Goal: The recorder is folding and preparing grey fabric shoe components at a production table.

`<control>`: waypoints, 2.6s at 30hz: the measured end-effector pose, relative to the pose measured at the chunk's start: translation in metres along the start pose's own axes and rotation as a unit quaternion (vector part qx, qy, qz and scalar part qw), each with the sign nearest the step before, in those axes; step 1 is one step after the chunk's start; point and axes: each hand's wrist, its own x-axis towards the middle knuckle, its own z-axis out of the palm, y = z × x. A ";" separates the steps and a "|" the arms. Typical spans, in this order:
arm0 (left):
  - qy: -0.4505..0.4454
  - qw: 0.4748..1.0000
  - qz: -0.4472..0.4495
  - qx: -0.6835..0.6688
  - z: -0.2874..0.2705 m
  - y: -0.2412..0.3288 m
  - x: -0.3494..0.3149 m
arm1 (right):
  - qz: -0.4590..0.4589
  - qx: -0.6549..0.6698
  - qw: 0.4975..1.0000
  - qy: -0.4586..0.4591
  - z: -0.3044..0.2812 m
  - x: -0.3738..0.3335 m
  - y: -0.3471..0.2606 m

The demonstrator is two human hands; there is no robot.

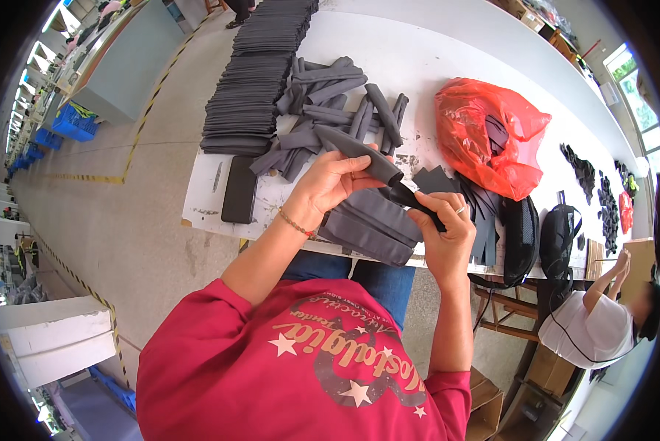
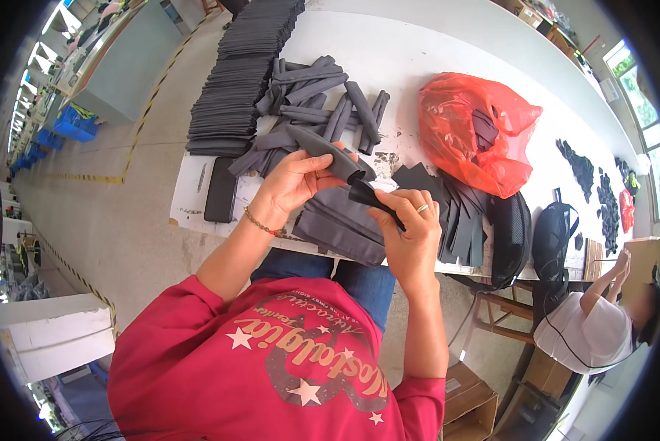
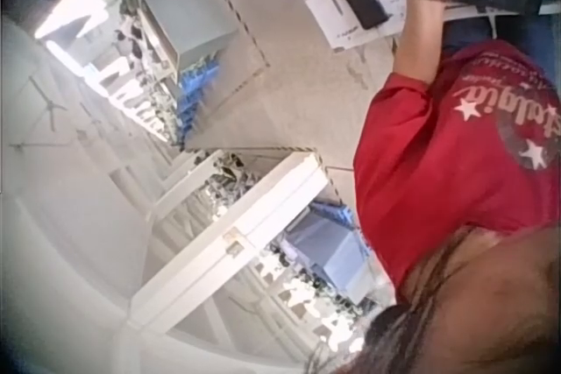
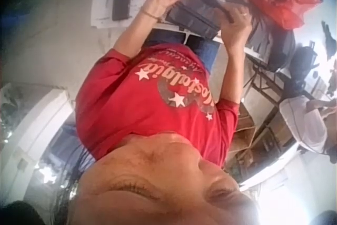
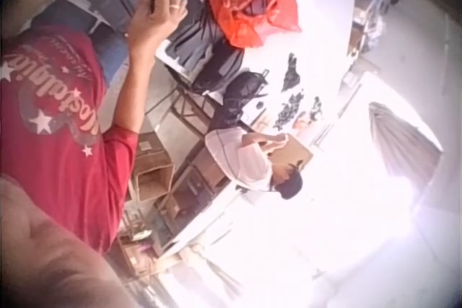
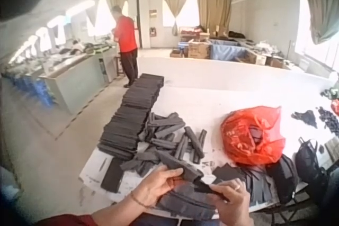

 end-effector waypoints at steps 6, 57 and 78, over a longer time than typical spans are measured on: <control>-0.026 0.999 -0.038 0.023 0.000 0.001 -0.001 | -0.012 -0.008 1.000 -0.018 -0.004 0.009 -0.002; -0.006 0.980 0.198 0.000 0.050 -0.012 -0.020 | -0.145 -0.015 0.989 -0.041 0.029 -0.011 0.002; -0.019 0.975 0.217 -0.049 0.051 -0.041 -0.025 | -0.156 0.029 0.987 -0.024 0.039 -0.003 -0.003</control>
